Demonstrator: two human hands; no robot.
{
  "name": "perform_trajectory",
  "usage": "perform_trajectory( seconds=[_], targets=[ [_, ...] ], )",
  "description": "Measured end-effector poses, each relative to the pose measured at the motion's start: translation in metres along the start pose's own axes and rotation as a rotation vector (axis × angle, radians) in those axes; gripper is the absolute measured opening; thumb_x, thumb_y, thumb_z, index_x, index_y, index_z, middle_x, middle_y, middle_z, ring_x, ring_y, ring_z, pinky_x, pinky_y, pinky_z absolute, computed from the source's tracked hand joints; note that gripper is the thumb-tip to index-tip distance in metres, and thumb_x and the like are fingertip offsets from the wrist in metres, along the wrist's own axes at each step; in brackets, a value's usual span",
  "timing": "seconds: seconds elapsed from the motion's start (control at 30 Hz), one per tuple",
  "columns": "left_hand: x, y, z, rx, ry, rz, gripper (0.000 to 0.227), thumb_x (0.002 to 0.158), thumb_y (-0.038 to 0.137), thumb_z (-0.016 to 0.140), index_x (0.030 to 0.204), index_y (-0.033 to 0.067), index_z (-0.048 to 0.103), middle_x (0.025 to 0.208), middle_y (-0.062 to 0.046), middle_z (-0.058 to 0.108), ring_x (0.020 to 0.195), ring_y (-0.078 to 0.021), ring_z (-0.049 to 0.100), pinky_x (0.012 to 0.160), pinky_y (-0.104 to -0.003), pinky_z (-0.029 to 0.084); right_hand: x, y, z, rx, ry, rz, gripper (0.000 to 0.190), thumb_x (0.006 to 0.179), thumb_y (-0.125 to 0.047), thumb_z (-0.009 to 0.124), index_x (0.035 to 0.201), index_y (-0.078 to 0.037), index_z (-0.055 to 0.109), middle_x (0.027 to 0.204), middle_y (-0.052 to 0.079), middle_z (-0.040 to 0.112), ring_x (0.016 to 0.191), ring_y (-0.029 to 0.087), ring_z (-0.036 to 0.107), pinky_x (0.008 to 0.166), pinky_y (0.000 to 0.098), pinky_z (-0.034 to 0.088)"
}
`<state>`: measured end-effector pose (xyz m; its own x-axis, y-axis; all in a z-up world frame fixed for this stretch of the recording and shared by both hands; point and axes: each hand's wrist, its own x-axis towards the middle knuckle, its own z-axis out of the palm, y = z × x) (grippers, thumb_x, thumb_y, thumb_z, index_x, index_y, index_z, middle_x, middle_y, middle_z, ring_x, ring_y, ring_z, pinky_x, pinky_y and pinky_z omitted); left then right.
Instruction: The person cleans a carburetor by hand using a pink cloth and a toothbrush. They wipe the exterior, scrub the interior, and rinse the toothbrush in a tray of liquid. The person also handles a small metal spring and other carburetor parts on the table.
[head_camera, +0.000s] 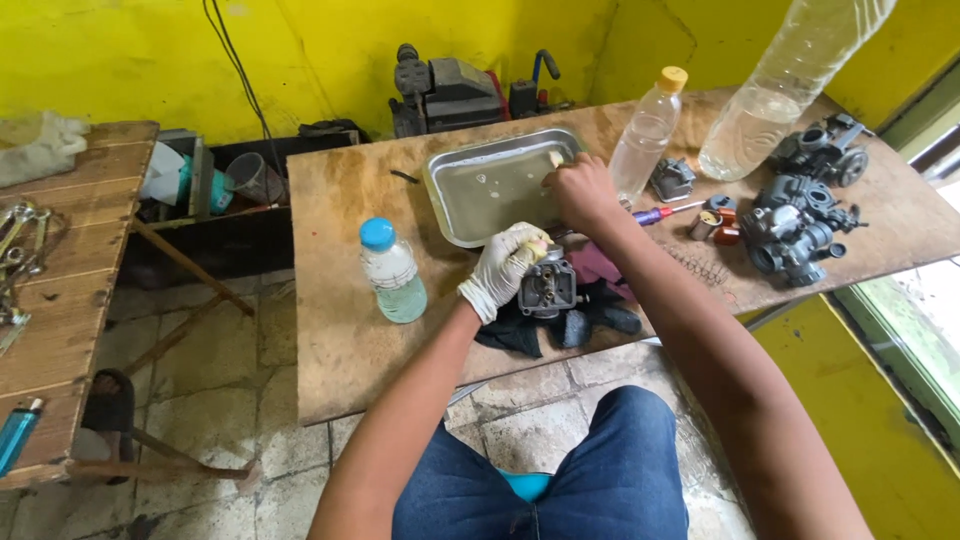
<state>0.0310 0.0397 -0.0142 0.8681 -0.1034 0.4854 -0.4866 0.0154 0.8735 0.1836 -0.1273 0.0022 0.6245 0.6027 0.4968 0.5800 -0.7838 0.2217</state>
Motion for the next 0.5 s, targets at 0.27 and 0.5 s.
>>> perform_trajectory(
  seconds=[0.27, 0.5],
  targets=[
    [-0.002, -0.002, 0.001, -0.015, -0.012, -0.012, 0.016, 0.095, 0.017, 0.064, 0.084, 0.0089, 0.071, 0.089, -0.007, 0.067, 0.09, -0.0168, 0.063, 0.091, -0.035, 0.051, 0.02, -0.002, 0.023, 0.014, -0.32, 0.126, 0.02, 0.081, -0.023, 0.063, 0.087, -0.029, 0.081, 0.077, 0.006, 0.076, 0.089, 0.032, 0.073, 0.081, 0.0427, 0.056],
    [-0.001, 0.004, 0.002, -0.032, -0.016, -0.018, 0.016, 0.096, 0.017, 0.064, 0.084, 0.0088, 0.071, 0.088, -0.006, 0.066, 0.088, -0.0173, 0.062, 0.091, -0.034, 0.05, 0.025, 0.011, 0.049, 0.362, -0.383, 0.361, 0.021, 0.079, -0.021, 0.063, 0.085, -0.031, 0.081, 0.083, 0.008, 0.077, 0.088, 0.038, 0.075, 0.081, 0.048, 0.06]
  ],
)
